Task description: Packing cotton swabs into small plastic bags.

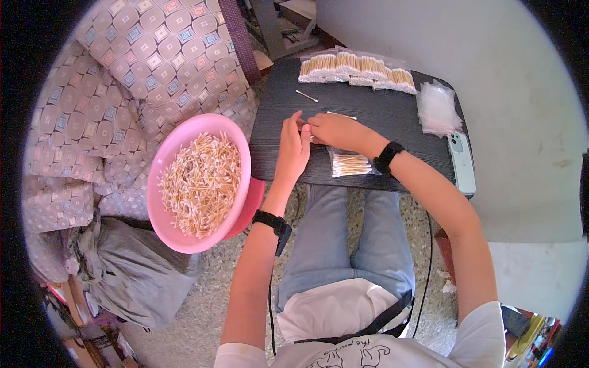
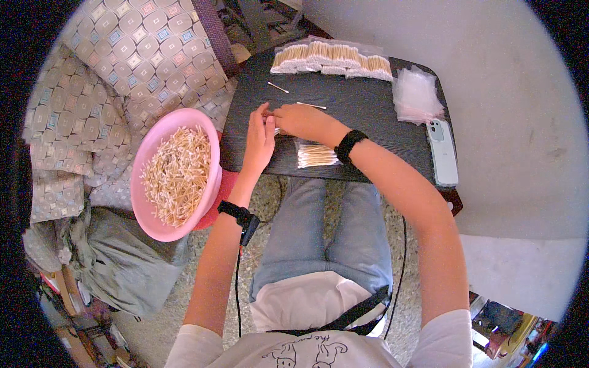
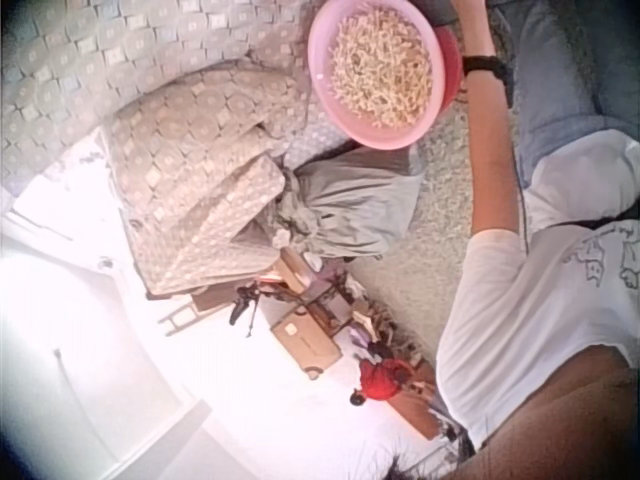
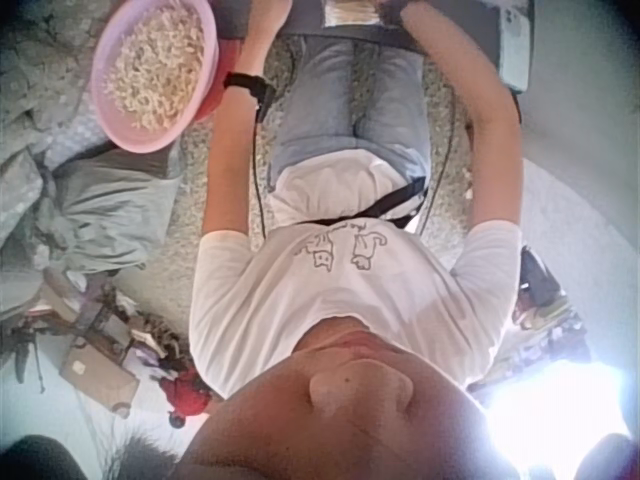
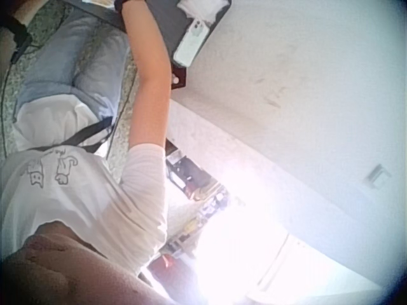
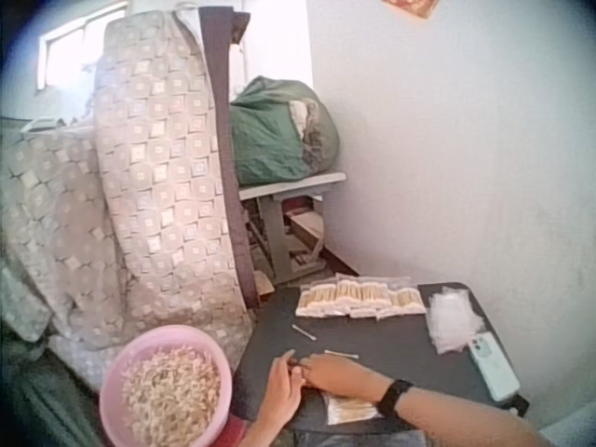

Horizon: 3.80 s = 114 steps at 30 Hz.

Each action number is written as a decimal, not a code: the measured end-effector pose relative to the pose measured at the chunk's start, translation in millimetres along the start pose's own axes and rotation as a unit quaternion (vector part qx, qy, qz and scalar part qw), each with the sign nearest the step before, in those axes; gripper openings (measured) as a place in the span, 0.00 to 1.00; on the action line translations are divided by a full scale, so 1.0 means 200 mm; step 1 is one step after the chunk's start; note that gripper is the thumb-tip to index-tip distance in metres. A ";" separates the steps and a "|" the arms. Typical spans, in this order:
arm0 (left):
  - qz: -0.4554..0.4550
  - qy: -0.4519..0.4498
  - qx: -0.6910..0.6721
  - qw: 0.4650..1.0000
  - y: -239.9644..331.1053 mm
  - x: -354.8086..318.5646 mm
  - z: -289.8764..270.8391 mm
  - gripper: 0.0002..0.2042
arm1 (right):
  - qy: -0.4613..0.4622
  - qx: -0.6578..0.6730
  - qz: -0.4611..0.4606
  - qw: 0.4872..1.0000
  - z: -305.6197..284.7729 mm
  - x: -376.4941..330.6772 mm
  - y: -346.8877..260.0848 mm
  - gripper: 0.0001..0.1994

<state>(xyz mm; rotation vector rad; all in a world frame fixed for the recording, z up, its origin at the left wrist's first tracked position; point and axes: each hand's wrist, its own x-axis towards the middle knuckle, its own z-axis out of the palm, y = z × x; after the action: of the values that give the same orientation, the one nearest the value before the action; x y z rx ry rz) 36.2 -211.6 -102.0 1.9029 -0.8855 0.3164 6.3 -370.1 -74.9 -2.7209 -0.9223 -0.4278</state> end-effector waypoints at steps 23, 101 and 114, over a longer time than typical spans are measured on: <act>0.022 0.009 0.039 0.999 -0.01 0.01 0.02 0.12 | 0.109 0.059 0.343 0.931 -0.14 -0.37 0.20 0.13; 0.170 -0.160 -0.088 0.968 0.74 -0.34 0.00 0.20 | 0.113 0.527 0.361 0.761 -0.38 -0.65 -0.71 0.48; 0.173 -0.157 -0.023 0.972 0.77 -0.44 -0.03 0.23 | 0.048 0.562 0.322 0.760 -0.26 -0.70 -0.72 0.50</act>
<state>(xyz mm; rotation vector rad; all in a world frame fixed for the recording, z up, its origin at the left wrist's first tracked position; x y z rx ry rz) -131.6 -207.6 -46.5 1.7786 -1.4304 0.1992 -199.1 -351.5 -56.8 -1.6540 -0.0380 0.1330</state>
